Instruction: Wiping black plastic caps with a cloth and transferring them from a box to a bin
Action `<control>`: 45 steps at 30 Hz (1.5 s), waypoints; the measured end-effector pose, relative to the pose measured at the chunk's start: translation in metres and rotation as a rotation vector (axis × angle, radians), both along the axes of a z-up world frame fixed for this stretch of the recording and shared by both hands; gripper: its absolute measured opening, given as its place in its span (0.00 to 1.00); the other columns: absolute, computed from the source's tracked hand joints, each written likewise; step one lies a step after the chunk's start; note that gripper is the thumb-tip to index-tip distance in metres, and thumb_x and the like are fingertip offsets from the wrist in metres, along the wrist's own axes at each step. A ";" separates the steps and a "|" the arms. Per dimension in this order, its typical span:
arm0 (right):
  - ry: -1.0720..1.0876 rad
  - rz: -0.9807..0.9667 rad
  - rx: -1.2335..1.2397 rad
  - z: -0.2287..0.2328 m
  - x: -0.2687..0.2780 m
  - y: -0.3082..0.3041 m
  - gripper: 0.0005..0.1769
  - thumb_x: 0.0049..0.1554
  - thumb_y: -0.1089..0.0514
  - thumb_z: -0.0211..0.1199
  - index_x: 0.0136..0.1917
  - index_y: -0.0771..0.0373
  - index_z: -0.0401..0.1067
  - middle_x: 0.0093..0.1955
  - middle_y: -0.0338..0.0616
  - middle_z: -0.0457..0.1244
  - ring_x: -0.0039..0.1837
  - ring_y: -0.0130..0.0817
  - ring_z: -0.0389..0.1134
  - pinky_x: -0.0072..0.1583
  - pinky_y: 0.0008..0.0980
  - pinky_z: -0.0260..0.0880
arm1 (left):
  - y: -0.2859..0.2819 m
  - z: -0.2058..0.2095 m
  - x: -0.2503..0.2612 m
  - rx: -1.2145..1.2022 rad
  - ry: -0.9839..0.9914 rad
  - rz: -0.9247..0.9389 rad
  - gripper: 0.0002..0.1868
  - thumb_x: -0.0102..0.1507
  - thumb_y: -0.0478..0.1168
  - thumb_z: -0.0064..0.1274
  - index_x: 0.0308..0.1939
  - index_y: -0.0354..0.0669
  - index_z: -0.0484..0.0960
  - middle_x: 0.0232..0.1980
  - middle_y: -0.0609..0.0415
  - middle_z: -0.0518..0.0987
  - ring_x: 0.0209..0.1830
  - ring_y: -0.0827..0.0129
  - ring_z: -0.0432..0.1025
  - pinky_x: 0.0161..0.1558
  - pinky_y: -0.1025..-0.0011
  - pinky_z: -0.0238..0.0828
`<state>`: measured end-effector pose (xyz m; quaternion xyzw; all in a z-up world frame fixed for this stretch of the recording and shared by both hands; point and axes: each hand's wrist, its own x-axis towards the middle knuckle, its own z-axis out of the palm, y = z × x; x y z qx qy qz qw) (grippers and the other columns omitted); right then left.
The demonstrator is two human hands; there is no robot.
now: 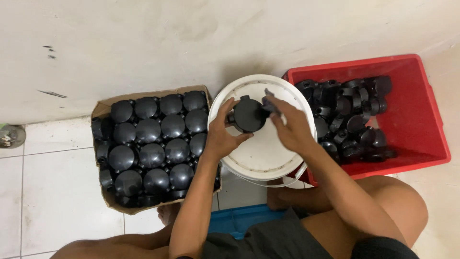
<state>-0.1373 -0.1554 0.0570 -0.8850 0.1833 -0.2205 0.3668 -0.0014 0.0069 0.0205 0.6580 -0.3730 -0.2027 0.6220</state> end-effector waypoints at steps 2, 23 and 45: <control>0.038 0.110 -0.147 0.001 0.007 0.023 0.26 0.60 0.60 0.55 0.71 0.65 0.63 0.61 0.65 0.64 0.69 0.63 0.59 0.71 0.58 0.54 | 0.000 -0.007 -0.002 -0.001 -0.038 -0.002 0.53 0.47 0.33 0.72 0.72 0.40 0.59 0.66 0.41 0.71 0.64 0.44 0.67 0.57 0.57 0.75; 0.008 0.378 -0.461 -0.051 -0.002 0.056 0.39 0.63 0.33 0.40 0.73 0.64 0.59 0.70 0.59 0.57 0.78 0.59 0.47 0.75 0.53 0.45 | 0.006 -0.001 -0.007 0.092 -0.057 0.015 0.53 0.51 0.28 0.63 0.76 0.40 0.49 0.68 0.36 0.69 0.64 0.44 0.67 0.60 0.57 0.73; 0.227 -0.127 -0.780 -0.080 -0.024 -0.015 0.25 0.67 0.38 0.42 0.58 0.50 0.76 0.54 0.34 0.68 0.70 0.36 0.61 0.67 0.40 0.56 | 0.010 0.006 -0.007 0.036 0.047 0.056 0.52 0.48 0.30 0.70 0.72 0.42 0.57 0.70 0.46 0.68 0.63 0.45 0.69 0.58 0.58 0.75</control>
